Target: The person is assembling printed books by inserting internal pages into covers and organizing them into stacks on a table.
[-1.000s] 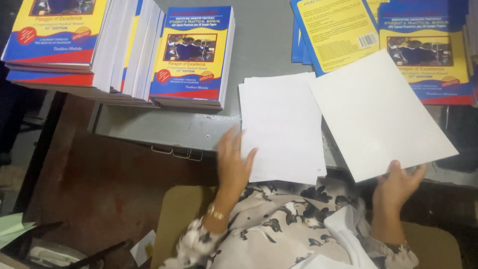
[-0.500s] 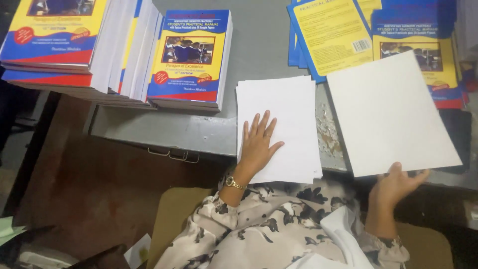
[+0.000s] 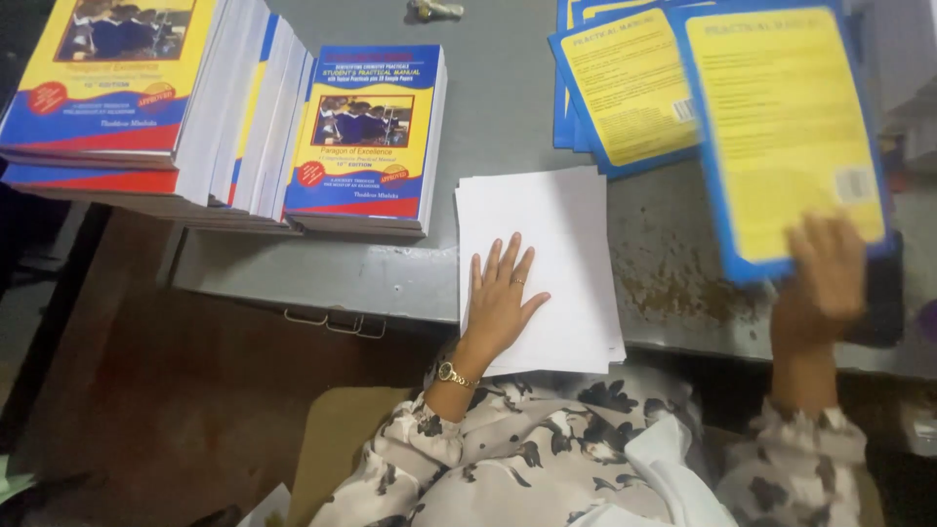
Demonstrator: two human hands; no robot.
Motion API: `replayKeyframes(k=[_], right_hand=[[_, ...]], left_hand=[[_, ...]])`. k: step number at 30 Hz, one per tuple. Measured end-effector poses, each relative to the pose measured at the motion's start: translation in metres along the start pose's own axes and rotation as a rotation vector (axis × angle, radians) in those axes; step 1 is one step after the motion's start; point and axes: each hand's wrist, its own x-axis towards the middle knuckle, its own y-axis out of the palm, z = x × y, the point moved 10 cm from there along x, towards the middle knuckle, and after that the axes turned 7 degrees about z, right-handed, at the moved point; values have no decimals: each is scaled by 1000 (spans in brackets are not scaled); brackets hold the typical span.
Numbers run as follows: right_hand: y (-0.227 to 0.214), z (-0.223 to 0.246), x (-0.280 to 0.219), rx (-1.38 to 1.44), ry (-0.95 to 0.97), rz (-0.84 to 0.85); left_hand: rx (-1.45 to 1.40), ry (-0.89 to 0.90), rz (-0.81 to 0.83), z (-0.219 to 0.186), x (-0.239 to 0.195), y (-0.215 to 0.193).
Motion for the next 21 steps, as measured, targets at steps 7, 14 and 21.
replayKeyframes(k=[7,14,21], right_hand=[[100,-63,-42,-121,213,425],[91,-49,3,-155,208,165],[204,-29,42,-151,52,171]], left_hand=[[-20,-7,-13,-1,0,-3],[-2,-19,-2,1,2,0],[-418,-58,-17,2,-8,-35]])
